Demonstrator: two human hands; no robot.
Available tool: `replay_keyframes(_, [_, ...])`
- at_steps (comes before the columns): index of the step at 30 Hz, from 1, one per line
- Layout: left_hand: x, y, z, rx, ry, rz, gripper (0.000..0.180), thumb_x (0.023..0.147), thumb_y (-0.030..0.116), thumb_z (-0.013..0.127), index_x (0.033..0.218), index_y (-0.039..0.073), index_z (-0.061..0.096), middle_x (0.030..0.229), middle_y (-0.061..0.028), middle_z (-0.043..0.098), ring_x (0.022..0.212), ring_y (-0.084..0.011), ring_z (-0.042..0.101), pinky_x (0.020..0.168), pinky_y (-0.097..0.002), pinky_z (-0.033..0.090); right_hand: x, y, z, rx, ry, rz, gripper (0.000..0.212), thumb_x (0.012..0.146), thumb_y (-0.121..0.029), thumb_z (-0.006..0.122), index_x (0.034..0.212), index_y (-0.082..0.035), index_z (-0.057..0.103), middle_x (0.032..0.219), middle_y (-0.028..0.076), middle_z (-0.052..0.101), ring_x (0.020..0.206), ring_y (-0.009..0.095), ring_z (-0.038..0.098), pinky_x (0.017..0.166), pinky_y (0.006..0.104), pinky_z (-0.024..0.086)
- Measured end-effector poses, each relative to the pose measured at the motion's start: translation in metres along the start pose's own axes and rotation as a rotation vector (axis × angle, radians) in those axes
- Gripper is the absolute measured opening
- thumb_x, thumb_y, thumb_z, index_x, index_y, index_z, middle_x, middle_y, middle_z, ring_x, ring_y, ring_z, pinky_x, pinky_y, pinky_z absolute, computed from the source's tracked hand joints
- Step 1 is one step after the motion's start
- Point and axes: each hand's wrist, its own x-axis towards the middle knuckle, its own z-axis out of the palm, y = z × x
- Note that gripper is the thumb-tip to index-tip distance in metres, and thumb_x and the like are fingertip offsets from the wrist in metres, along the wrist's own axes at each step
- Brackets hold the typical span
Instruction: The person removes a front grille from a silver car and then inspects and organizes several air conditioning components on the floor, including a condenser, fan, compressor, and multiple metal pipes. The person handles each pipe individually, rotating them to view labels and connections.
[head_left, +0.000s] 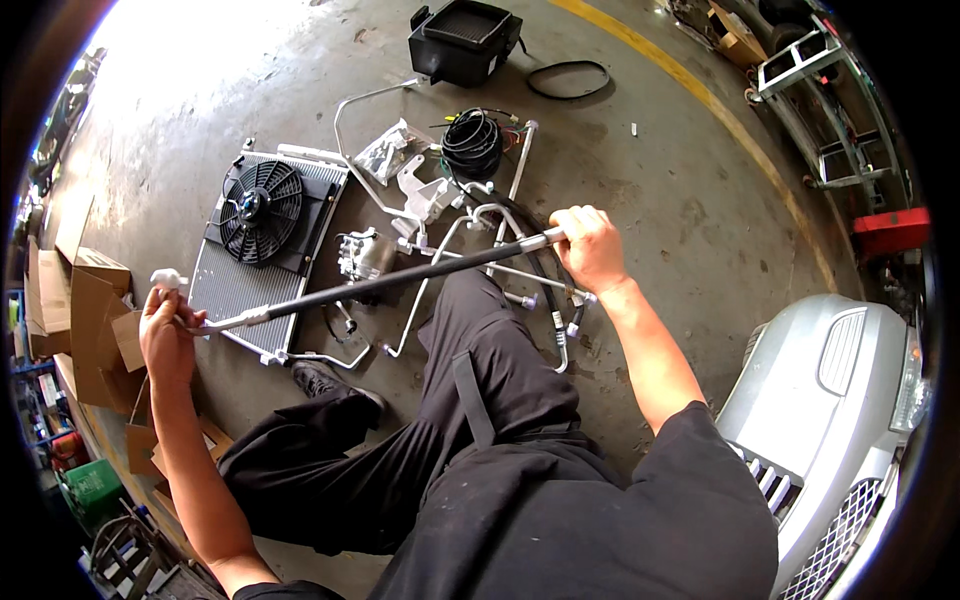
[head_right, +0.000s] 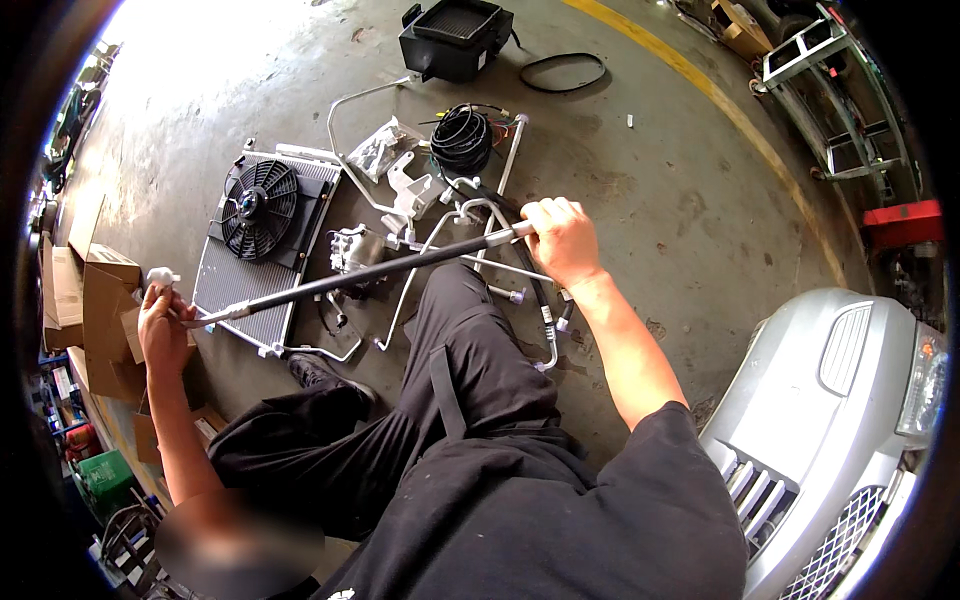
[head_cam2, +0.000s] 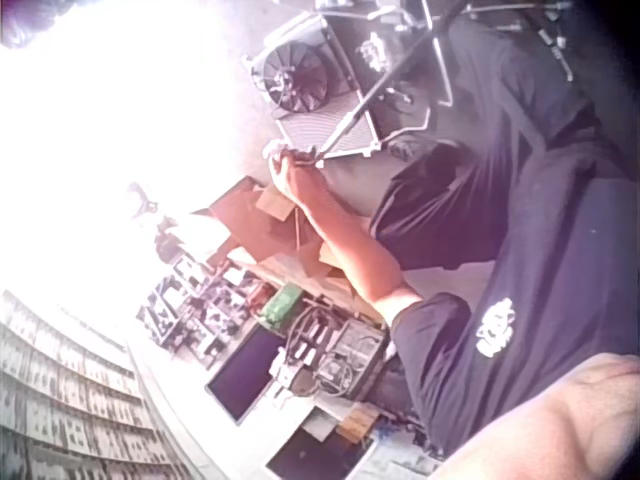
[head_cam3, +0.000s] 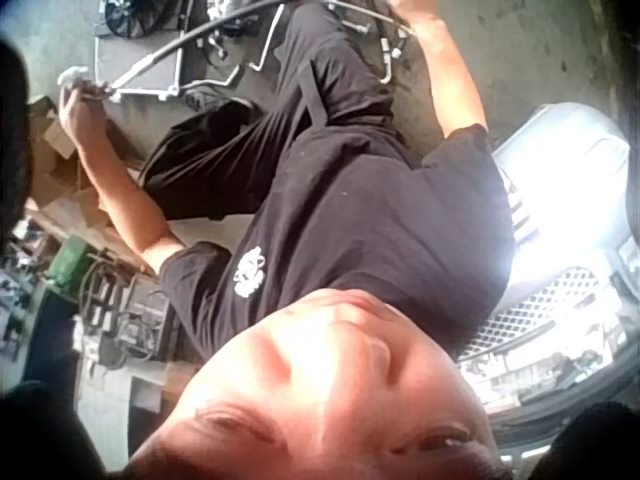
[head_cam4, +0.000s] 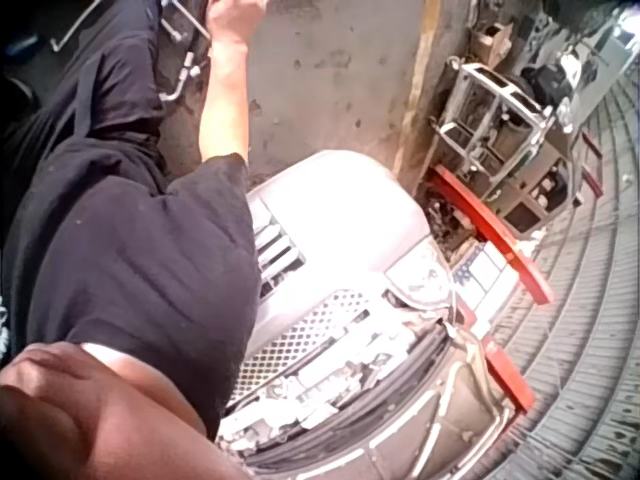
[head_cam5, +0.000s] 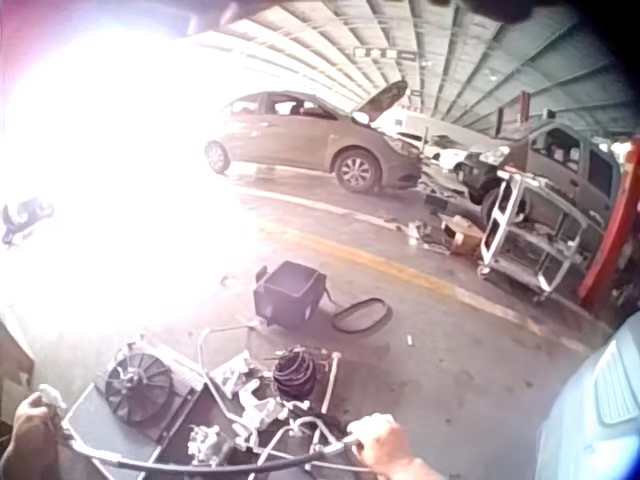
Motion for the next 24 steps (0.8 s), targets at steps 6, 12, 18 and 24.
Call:
replay_keyframes(6, [0.032,-0.023,-0.092,0.078,0.264,-0.132,0.007,0.098,0.011,0.050,0.099,0.010,0.057,0.073,0.0001,0.049,0.054,-0.0106,0.041,0.051,-0.0277,0.038,0.008,-0.025,-0.024,0.595,-0.749,0.416,0.017,0.078,-0.020,0.072,0.086,-0.006,0.067,0.073,0.007,0.067,0.069,0.020,0.066,0.065,0.0337,0.053])
replay_keyframes(12, [0.033,-0.036,-0.110,0.115,0.354,-0.222,0.006,0.097,0.011,0.052,0.100,0.010,0.057,0.073,0.0004,0.049,0.055,-0.0108,0.043,0.052,-0.0277,0.041,-0.020,-0.047,-0.028,1.822,-0.914,0.995,0.027,0.100,-0.021,0.053,0.100,0.005,0.061,0.082,0.010,0.064,0.074,0.021,0.065,0.065,0.0383,0.058])
replay_keyframes(18, [0.041,-0.038,-0.174,-0.002,0.258,-0.235,0.013,0.098,0.013,0.048,0.105,0.010,0.058,0.081,-0.0010,0.053,0.063,-0.0162,0.051,0.067,-0.0379,0.054,-0.036,-0.092,-0.024,2.156,-0.833,1.118,0.041,0.104,-0.029,0.041,0.112,0.006,0.061,0.091,0.012,0.068,0.088,0.025,0.063,0.081,0.0410,0.051])
replay_keyframes(24, [0.048,-0.045,-0.169,0.012,0.485,-0.335,0.015,0.101,0.018,0.049,0.103,0.005,0.057,0.085,-0.0035,0.058,0.069,-0.0184,0.056,0.074,-0.0394,0.057,-0.030,-0.115,-0.039,2.314,-0.838,1.138,0.047,0.103,-0.032,0.034,0.115,0.005,0.060,0.092,0.010,0.069,0.087,0.024,0.061,0.082,0.0400,0.049])
